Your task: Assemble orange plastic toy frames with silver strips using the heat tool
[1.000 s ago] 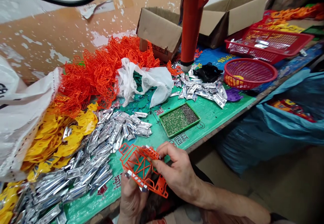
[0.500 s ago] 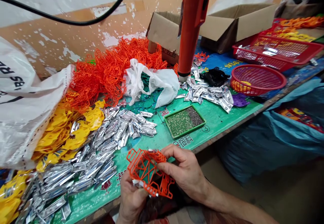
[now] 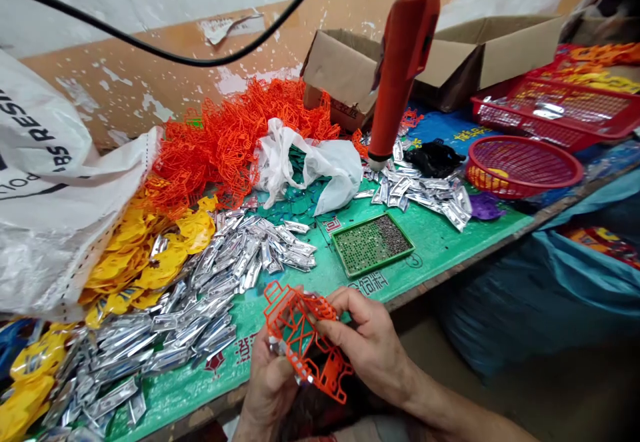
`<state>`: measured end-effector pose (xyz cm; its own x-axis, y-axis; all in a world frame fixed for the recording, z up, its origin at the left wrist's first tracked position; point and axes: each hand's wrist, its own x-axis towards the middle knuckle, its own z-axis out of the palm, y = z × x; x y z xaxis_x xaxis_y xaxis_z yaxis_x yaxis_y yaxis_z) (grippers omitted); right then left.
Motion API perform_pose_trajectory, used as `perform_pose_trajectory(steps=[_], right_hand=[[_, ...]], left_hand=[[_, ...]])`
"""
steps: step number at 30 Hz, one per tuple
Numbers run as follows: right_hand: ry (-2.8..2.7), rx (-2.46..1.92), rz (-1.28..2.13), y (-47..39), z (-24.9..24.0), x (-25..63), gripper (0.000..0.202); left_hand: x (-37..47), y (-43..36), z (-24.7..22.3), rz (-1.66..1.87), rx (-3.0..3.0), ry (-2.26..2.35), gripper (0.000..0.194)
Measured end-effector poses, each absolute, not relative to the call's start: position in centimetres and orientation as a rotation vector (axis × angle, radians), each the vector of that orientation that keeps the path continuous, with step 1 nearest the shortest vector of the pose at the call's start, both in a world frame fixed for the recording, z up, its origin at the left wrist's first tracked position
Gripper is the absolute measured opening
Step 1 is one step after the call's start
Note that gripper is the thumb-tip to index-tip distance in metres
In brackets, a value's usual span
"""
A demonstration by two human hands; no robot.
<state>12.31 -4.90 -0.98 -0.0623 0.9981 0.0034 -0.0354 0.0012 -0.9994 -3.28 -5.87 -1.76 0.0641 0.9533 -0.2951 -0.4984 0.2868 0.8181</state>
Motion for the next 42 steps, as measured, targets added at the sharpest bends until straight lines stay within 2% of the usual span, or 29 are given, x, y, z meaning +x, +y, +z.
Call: perform_pose_trajectory(steps=[5,13,20,25,27,29,33,36,38,40,42], right_hand=[[-1.036,-1.186,1.434,-4.8,-1.9,12.4,0.019],[-0.816,-1.212,1.624,-4.4,-2.0,11.9,0.037],[-0.887,-1.344,1.580,-4.1,-1.7,11.2,0.035],[-1.377,-1.481,1.382,-4.0,-1.3,12.8,0.016],[-1.476,-1.499,1.192,-3.5,-0.6,15.3,0.015],[-1.375,-1.489,0.883,-2.3,0.6,18.8,0.022],[-0.983,-1.324,0.043,3.3,4.9,27.2,0.035],[-1.030,-1.155,0.081,9.5,8.4,31.8,0.071],[-1.038,-1.155,0.168,13.4,10.1,32.7,0.084],[-1.082,-1.141,0.295,16.1,11.3,31.7,0.091],[-1.190,-1.123,0.483,17.4,12.1,29.4,0.077]], left_hand=[[-2.5,-5.6,-1.2,1.135,0.544,0.924,0.061],[-2.6,-4.8,-0.8,1.057,0.511,0.866,0.042],[-2.2,-5.1,-0.6,1.108,0.547,1.001,0.039],[-2.6,-5.1,-0.7,1.095,0.564,0.990,0.037],[-3.0,-5.0,-0.8,1.057,0.553,0.986,0.035],[-3.3,-4.6,-1.0,1.006,0.522,0.999,0.032],[-3.2,-3.8,-1.2,0.955,0.491,0.985,0.028],[-2.5,-3.5,-1.0,0.932,0.501,0.958,0.028],[-2.1,-3.5,-0.9,0.928,0.516,0.944,0.029],[-1.8,-3.6,-0.7,0.937,0.530,0.939,0.031],[-1.7,-3.6,-0.7,0.946,0.541,0.937,0.032]])
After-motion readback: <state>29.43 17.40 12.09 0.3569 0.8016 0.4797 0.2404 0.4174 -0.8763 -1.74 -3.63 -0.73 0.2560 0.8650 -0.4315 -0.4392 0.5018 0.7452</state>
